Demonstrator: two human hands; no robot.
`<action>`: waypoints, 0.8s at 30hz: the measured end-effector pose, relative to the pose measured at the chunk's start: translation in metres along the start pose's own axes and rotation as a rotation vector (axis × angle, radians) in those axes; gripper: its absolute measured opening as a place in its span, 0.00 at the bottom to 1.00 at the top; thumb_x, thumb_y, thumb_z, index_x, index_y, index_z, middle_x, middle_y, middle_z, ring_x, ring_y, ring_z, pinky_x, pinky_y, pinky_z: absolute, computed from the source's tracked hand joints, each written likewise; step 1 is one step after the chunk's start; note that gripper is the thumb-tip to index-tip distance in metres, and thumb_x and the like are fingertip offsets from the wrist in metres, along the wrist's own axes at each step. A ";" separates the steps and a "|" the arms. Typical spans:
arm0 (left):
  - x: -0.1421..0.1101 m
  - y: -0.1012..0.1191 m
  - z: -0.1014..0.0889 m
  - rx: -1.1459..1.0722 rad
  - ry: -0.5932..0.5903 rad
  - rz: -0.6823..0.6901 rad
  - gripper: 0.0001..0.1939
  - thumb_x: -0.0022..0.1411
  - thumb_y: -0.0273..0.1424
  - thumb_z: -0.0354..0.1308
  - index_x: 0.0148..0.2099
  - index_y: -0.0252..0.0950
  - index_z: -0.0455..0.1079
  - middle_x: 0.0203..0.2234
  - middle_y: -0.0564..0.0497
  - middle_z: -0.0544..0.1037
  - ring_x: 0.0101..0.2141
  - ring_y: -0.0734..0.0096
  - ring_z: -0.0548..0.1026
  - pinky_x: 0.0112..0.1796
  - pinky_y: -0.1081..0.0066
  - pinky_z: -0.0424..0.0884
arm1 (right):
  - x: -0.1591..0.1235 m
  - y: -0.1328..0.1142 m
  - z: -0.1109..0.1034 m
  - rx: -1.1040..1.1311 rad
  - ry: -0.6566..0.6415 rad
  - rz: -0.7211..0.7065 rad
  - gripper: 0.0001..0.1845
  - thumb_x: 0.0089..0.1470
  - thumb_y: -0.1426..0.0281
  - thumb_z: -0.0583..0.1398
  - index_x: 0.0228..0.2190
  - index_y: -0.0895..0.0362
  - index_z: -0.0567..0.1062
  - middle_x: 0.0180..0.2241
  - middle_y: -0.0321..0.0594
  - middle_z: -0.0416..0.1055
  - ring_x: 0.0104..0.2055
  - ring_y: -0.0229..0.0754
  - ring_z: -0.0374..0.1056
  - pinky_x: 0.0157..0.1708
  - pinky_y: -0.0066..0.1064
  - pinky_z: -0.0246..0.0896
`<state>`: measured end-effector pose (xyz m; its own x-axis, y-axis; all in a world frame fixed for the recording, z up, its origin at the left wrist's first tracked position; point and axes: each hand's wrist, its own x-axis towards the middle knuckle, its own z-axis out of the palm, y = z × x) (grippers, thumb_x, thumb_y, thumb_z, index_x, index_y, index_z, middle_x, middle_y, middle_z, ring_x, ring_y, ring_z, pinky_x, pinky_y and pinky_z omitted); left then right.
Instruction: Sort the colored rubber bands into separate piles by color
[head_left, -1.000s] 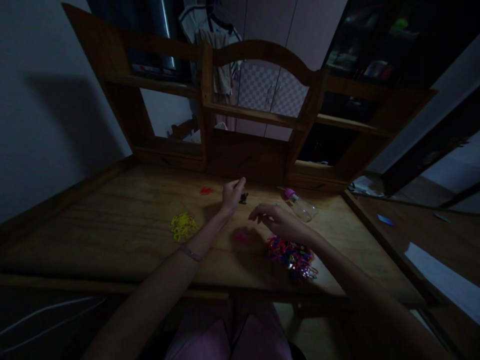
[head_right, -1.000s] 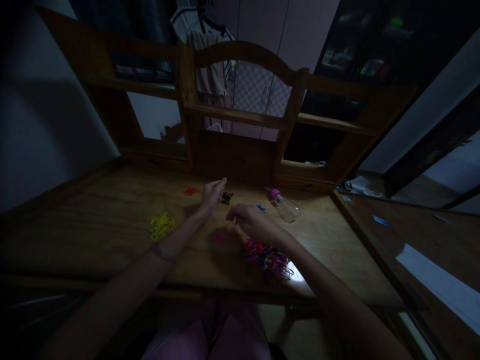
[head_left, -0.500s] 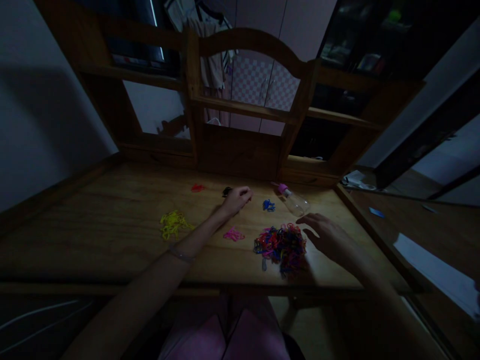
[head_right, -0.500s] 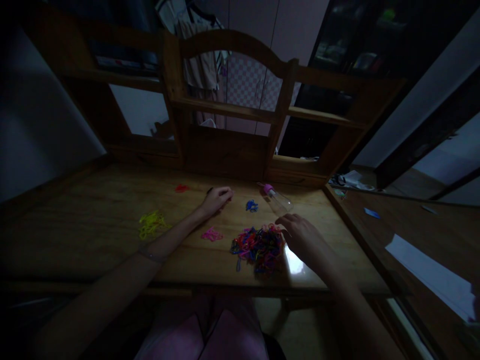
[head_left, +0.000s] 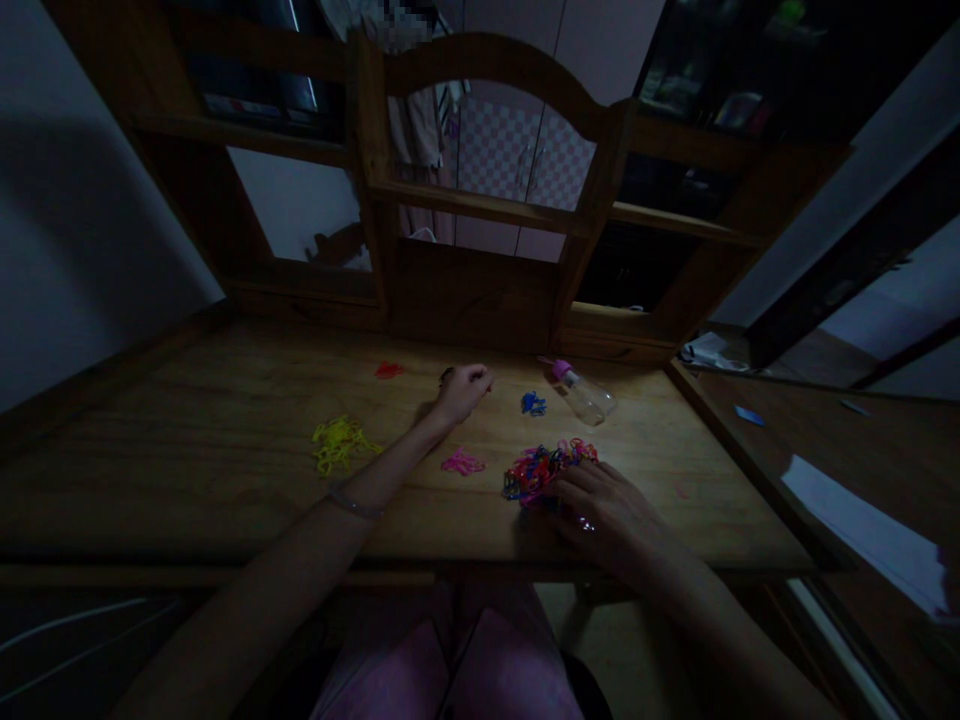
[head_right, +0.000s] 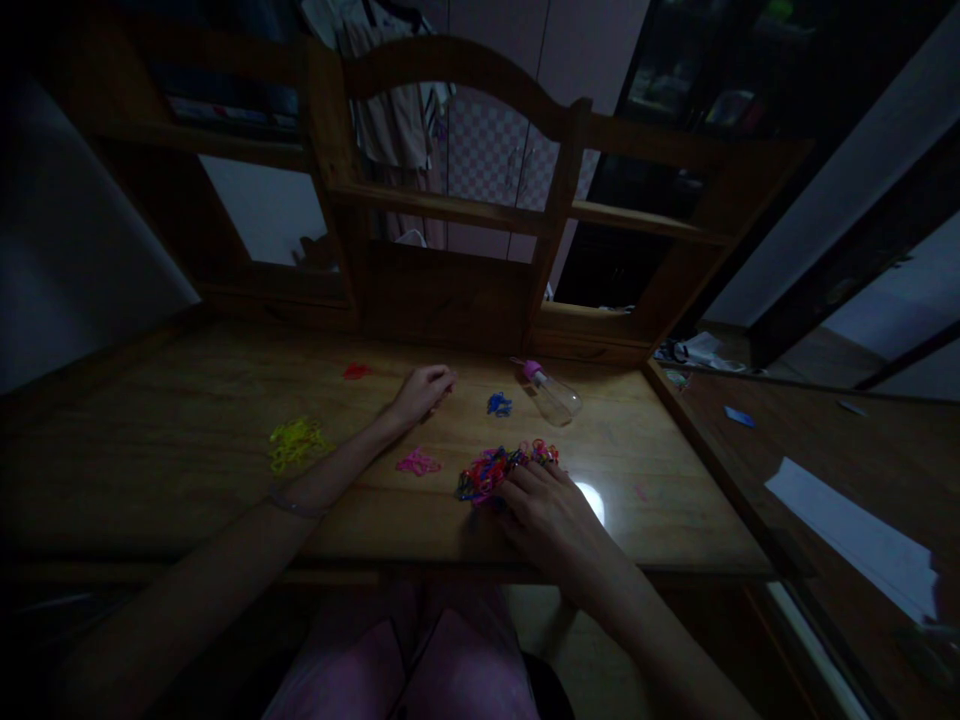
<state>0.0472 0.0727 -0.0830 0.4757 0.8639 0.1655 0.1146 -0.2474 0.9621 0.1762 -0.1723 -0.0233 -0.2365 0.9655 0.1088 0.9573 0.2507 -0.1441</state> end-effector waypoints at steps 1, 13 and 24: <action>0.000 0.000 0.000 -0.002 -0.002 0.000 0.14 0.56 0.40 0.52 0.23 0.36 0.63 0.13 0.58 0.60 0.16 0.78 0.56 0.19 0.76 0.48 | 0.001 0.001 0.002 -0.007 0.000 0.009 0.11 0.55 0.72 0.61 0.42 0.54 0.75 0.41 0.44 0.73 0.46 0.49 0.67 0.47 0.43 0.62; 0.000 0.002 0.000 0.032 -0.002 0.003 0.14 0.56 0.39 0.52 0.23 0.35 0.63 0.14 0.57 0.61 0.16 0.78 0.58 0.19 0.76 0.49 | -0.004 -0.001 0.004 0.018 0.128 0.058 0.07 0.55 0.69 0.60 0.38 0.55 0.75 0.41 0.45 0.72 0.42 0.48 0.69 0.41 0.38 0.64; 0.000 0.001 0.000 0.035 -0.007 0.034 0.14 0.56 0.38 0.51 0.23 0.35 0.64 0.14 0.57 0.61 0.17 0.78 0.58 0.20 0.76 0.50 | -0.007 -0.009 0.019 -0.098 0.048 0.394 0.14 0.56 0.58 0.60 0.28 0.55 0.72 0.32 0.41 0.71 0.31 0.45 0.70 0.26 0.33 0.55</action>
<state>0.0471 0.0728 -0.0815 0.4858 0.8517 0.1968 0.1280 -0.2920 0.9478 0.1658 -0.1804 -0.0417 0.1571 0.9814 0.1101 0.9849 -0.1475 -0.0902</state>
